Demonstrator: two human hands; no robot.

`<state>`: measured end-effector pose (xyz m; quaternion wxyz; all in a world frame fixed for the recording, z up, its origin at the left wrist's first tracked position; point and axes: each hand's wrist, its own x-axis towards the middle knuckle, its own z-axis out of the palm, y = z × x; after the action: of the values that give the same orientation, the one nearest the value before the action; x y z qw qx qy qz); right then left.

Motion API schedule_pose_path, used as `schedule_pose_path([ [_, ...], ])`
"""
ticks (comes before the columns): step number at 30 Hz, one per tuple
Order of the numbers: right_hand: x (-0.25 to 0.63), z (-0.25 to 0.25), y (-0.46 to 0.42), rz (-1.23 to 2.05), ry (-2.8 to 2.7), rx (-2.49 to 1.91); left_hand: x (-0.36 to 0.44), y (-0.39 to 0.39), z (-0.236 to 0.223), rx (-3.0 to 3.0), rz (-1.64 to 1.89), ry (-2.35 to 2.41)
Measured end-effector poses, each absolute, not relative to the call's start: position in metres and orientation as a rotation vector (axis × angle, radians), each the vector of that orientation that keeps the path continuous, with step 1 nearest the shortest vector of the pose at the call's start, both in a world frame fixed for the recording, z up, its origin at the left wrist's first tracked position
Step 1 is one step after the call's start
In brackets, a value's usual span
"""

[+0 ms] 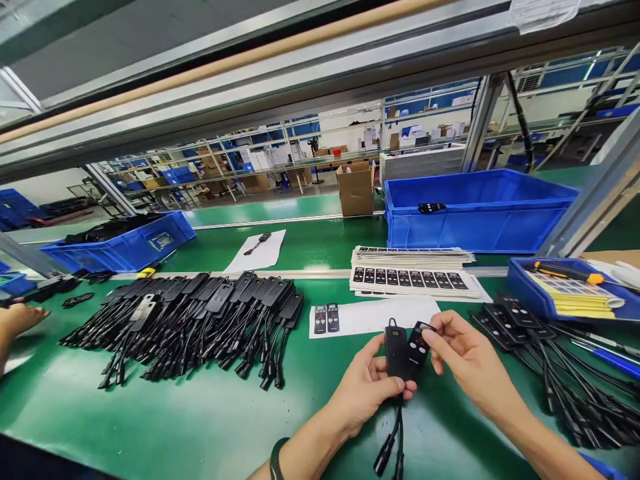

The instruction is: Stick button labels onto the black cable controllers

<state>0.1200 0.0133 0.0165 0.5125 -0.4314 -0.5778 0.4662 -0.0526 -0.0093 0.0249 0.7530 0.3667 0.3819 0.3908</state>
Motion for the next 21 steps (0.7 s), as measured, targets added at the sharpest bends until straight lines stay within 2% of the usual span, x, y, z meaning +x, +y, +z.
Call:
schedule_pose_path([
  [11,0.1127,0.0174,0.0078,1.287,-1.434,-1.098,-0.0516,-0.0109,0.0254,0.818,0.753,0.757],
  [21,0.1107,0.0201,0.0071,1.267,-1.364,-1.159,-0.0494,-0.0111,0.0214,0.854,0.745,0.75],
])
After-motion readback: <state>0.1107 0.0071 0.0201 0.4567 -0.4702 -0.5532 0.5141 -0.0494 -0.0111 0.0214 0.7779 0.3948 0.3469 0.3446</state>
